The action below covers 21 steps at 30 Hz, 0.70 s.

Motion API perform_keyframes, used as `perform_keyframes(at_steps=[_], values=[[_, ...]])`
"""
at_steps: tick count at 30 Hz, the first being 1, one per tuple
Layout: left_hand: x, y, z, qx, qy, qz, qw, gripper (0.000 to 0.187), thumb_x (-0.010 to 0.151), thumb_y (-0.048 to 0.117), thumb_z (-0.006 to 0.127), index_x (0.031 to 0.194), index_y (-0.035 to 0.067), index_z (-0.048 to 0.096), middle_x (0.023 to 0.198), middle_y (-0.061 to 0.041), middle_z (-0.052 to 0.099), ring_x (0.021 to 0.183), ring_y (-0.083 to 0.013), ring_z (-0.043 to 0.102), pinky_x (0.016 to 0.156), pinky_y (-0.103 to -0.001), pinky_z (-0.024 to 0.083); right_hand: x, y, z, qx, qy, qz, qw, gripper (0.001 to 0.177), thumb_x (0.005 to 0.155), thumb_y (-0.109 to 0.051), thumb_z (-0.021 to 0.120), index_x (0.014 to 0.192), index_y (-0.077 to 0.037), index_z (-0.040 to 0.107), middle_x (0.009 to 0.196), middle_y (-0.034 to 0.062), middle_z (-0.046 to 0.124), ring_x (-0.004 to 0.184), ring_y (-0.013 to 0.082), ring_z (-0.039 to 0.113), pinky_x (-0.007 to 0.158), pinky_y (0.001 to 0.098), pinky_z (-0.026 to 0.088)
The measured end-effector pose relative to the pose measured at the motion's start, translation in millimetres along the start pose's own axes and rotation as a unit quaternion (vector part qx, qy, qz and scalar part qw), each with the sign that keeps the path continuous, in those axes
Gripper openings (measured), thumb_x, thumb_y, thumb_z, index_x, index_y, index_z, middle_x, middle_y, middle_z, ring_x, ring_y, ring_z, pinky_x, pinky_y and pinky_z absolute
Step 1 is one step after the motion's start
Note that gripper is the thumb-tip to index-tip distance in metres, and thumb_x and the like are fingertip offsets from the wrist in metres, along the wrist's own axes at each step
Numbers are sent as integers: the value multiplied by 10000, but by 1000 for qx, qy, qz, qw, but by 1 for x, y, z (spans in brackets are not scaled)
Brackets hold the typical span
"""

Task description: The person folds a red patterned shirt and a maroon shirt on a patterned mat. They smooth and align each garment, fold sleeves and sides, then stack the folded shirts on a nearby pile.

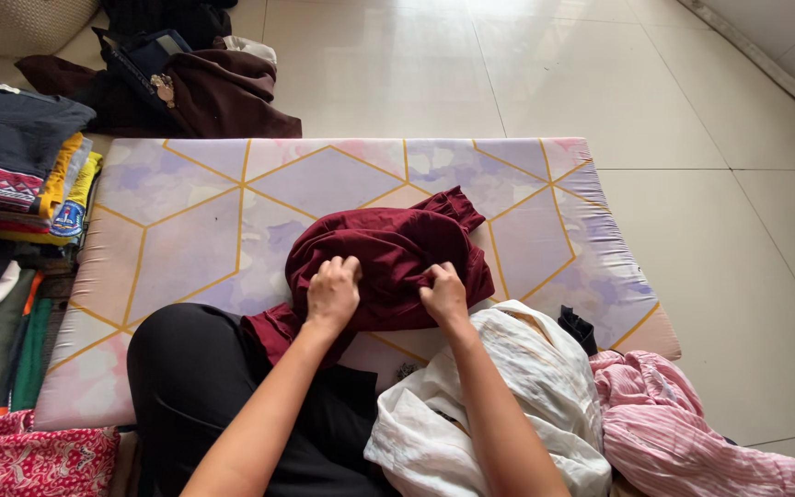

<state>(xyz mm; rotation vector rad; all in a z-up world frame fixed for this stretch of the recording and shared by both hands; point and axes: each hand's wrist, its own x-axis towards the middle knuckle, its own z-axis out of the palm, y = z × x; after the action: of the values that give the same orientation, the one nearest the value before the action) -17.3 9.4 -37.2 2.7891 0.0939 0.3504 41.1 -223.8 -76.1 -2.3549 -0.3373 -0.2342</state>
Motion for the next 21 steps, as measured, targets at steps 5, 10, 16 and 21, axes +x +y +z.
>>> perform_keyframes(at_steps=[5,10,16,21], values=[[8,-22,-18,-151,65,108,980,478,825,354,804,1151,75,593,1243,-226,609,1171,-401,604,880,-580,455,21,9,-33,336,-46,71,938,51,1047,-67,679,1049,-21,701,826,-37,568,727,90,460,640,270,384],[11,-13,-45,-256,126,89,954,265,846,87,640,1104,56,691,1004,-159,728,992,-351,706,805,-457,536,28,-46,-91,535,46,58,842,100,1027,-37,601,1102,-66,660,939,-57,602,809,28,513,725,195,456],[42,-79,-103,-661,123,-103,733,118,904,-54,638,817,24,622,749,22,646,669,-60,542,605,-229,437,32,-43,-194,658,270,97,696,130,1044,-186,546,1034,-102,644,972,37,692,878,172,682,849,345,574],[50,-70,-126,-375,267,-169,871,96,943,121,705,1001,53,671,898,-50,593,844,-189,496,693,-378,422,28,1,-192,570,377,227,694,249,1050,-312,546,919,-104,584,815,23,640,743,154,651,726,333,551]])
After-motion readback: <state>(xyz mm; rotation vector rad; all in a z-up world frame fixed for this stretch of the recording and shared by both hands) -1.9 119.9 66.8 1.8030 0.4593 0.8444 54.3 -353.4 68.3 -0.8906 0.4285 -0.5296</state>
